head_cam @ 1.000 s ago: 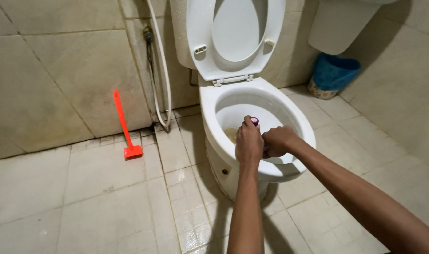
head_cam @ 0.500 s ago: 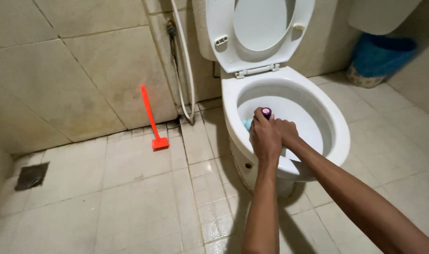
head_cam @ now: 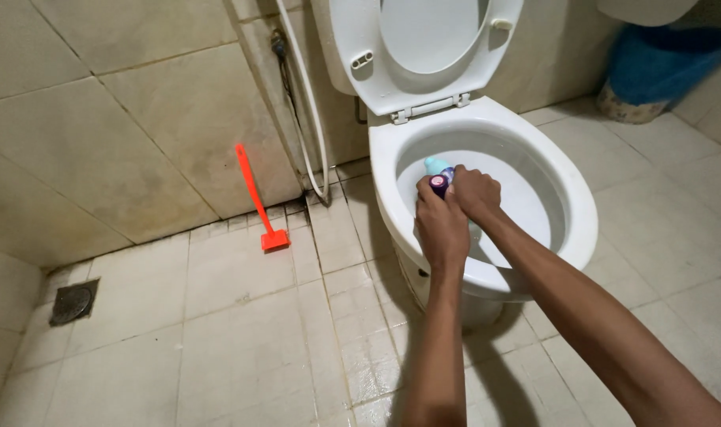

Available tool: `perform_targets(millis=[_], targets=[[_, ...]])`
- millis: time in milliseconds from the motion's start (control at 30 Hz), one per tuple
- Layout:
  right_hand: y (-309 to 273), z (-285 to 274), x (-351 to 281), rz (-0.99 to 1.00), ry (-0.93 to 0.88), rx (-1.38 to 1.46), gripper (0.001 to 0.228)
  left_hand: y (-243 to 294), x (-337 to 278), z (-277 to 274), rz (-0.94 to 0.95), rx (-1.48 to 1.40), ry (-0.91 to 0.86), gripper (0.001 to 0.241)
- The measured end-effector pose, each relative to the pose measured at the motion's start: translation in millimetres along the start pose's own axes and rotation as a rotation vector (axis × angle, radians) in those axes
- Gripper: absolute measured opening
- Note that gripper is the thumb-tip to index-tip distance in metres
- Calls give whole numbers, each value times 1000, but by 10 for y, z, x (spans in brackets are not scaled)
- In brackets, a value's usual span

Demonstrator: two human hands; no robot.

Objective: The person picks up a bottle of cleaning liquid from a bathroom shelf and pours it into the toilet bowl. They then use a toilet brush to scrub the inside of the bowl, moving the brush around the sides and bottom.

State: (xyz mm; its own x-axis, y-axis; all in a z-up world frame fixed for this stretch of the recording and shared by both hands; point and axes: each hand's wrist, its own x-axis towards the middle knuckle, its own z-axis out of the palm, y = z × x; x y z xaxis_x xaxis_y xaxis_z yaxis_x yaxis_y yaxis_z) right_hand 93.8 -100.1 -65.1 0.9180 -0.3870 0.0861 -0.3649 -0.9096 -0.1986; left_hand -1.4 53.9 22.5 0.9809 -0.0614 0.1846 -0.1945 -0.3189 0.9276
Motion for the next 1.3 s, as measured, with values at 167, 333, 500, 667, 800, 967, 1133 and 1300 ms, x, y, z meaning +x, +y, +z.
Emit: perform_targets(millis=[167,333,500,667,800,967,1133,1300], targets=[[-62,-518,-183,183,-56,-25,50,-73,32,64,-9,42,-17,41],[361,-664,-91,217,-71,-127,48,-55,11,50,16,54,-5,40],[636,-1000,-123,127,23,-398,34,-13,-21,25,59,63,33,32],[705,-1267,-277,176,-61,-546,42,-193,36,197,127,147,55,30],[866,-1330,-351,105,-70,-645,36,-172,33,197,132,258,29,28],[830,-1499,-560,78,-153,-760,42,-204,30,223,167,284,33,31],[698,-1679,-778,29,-255,-845,43,-265,61,285,201,303,48,33],[571,-1744,-888,-33,-458,-856,58,-275,55,293,216,331,61,32]])
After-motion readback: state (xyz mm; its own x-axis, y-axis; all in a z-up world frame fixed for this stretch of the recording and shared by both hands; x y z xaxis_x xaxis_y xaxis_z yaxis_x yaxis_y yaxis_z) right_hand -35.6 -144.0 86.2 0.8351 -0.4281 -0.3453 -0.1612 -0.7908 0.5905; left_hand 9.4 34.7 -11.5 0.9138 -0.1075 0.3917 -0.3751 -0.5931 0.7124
